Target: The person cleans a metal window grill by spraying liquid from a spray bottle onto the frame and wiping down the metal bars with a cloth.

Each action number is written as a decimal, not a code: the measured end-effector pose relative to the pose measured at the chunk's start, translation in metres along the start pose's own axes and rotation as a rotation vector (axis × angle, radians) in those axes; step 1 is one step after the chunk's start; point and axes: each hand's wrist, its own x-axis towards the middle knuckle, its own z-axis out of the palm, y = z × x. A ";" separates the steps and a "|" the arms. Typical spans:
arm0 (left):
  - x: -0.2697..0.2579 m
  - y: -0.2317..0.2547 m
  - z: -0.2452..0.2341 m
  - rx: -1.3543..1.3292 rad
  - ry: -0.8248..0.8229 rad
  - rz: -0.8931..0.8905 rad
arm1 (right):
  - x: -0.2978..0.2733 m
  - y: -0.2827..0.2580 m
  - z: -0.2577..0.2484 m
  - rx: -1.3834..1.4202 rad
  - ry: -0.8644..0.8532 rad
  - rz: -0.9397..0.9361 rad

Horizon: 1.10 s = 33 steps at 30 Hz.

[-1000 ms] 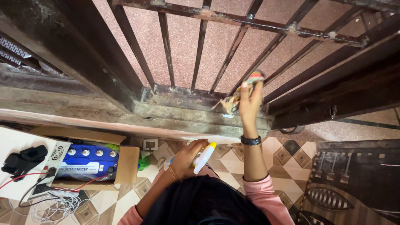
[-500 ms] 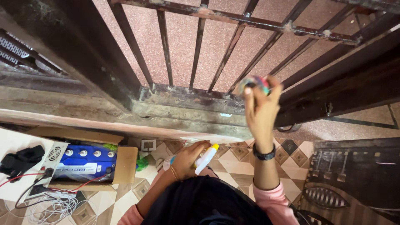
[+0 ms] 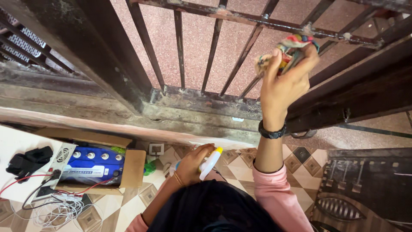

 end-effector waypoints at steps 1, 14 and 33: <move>0.001 0.000 -0.002 0.002 0.002 0.001 | -0.001 0.004 0.001 -0.011 0.005 0.014; 0.004 -0.004 0.001 -0.043 -0.051 -0.009 | -0.082 0.029 0.018 0.209 -0.248 0.450; 0.004 0.001 0.017 0.056 0.009 0.029 | 0.014 0.014 -0.007 0.486 -0.208 0.323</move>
